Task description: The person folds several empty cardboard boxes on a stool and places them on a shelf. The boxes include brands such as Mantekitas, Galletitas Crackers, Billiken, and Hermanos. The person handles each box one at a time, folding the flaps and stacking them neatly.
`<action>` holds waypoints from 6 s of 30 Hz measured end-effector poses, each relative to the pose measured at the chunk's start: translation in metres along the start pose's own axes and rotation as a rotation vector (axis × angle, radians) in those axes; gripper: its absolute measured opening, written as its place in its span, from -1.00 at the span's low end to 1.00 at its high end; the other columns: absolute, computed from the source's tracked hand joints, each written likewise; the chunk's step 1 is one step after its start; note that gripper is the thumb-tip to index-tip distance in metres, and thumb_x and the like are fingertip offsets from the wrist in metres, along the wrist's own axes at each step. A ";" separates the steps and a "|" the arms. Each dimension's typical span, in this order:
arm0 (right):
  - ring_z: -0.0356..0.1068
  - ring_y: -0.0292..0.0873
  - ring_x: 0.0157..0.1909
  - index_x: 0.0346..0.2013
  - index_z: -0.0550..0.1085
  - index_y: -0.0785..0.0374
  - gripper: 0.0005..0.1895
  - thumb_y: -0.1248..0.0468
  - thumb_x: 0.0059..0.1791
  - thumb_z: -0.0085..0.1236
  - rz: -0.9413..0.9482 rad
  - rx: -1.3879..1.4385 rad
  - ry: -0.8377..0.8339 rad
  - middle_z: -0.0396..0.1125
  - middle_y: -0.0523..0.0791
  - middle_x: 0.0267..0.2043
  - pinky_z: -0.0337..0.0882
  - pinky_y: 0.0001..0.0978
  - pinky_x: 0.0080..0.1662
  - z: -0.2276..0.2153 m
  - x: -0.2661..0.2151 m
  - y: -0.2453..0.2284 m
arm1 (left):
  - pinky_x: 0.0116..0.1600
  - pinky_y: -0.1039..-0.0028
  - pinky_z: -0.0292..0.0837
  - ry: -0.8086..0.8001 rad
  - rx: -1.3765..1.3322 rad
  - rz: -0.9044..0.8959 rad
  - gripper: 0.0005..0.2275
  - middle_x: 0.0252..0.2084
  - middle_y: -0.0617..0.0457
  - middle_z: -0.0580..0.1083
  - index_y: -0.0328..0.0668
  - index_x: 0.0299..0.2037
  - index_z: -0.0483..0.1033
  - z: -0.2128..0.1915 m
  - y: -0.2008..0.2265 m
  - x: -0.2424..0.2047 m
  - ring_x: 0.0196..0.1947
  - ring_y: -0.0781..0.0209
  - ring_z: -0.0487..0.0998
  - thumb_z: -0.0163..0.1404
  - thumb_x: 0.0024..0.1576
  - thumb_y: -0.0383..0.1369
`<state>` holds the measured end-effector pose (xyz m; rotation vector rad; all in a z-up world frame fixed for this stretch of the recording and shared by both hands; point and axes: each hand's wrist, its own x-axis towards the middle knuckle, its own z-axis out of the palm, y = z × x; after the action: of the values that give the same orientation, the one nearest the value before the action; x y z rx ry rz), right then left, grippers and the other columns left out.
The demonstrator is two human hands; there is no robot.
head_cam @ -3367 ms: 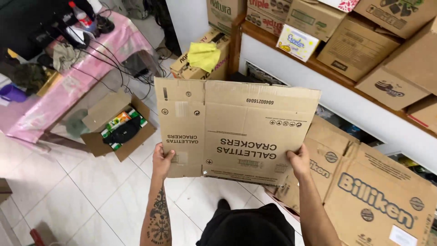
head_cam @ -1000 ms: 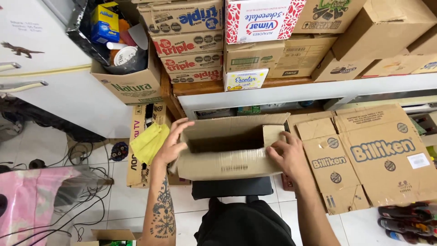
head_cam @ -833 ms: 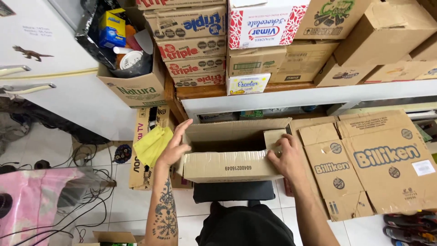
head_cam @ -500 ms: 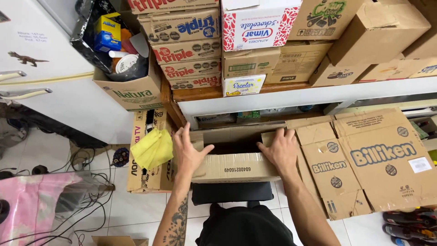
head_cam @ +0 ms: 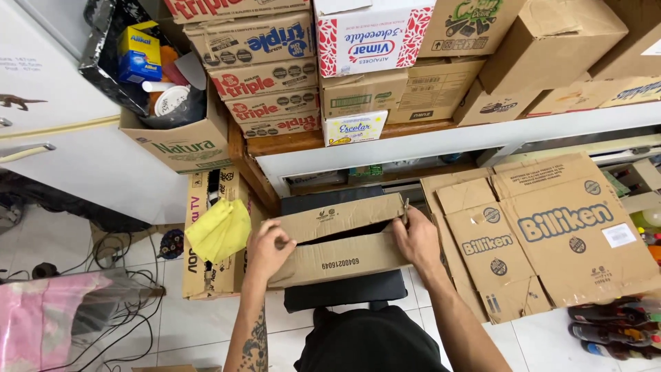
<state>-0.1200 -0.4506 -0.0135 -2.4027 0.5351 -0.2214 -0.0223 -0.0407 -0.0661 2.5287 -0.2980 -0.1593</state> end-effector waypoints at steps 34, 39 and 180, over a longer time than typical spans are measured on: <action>0.22 0.43 0.68 0.84 0.06 0.07 0.26 -0.09 -0.02 0.58 0.229 0.138 -0.252 0.08 0.33 0.76 0.23 0.33 0.65 -0.059 0.004 -0.008 | 0.58 -0.07 0.31 0.207 -0.388 -0.213 -0.66 0.35 -0.25 0.54 -0.14 0.30 0.66 -0.001 0.042 0.009 0.49 -0.24 0.51 0.12 0.51 -0.10; -0.02 0.36 0.82 0.86 0.03 0.15 0.17 -0.51 0.18 -0.05 0.729 0.609 -0.332 -0.05 0.19 0.86 0.03 0.40 0.69 -0.093 -0.035 -0.089 | 0.71 -0.40 0.14 -0.288 -0.934 -0.900 0.04 0.77 -0.39 0.16 0.02 0.82 0.05 -0.036 0.067 -0.048 0.74 -0.47 0.20 -0.45 0.33 0.61; 0.59 0.42 0.04 -0.14 0.47 0.23 -0.50 -0.14 0.27 -0.08 0.022 -0.130 -0.075 0.48 0.23 -0.18 0.54 0.33 0.07 0.020 0.011 0.063 | 0.61 -0.74 -0.63 -0.395 -0.053 -0.065 -0.12 0.73 -0.30 0.32 -0.17 0.64 0.39 0.009 0.219 0.042 0.84 -0.39 -0.04 0.15 0.27 0.31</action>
<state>-0.1240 -0.4878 -0.0688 -2.5180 0.5563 -0.0889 -0.0220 -0.2324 0.0486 2.4416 -0.3598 -0.6861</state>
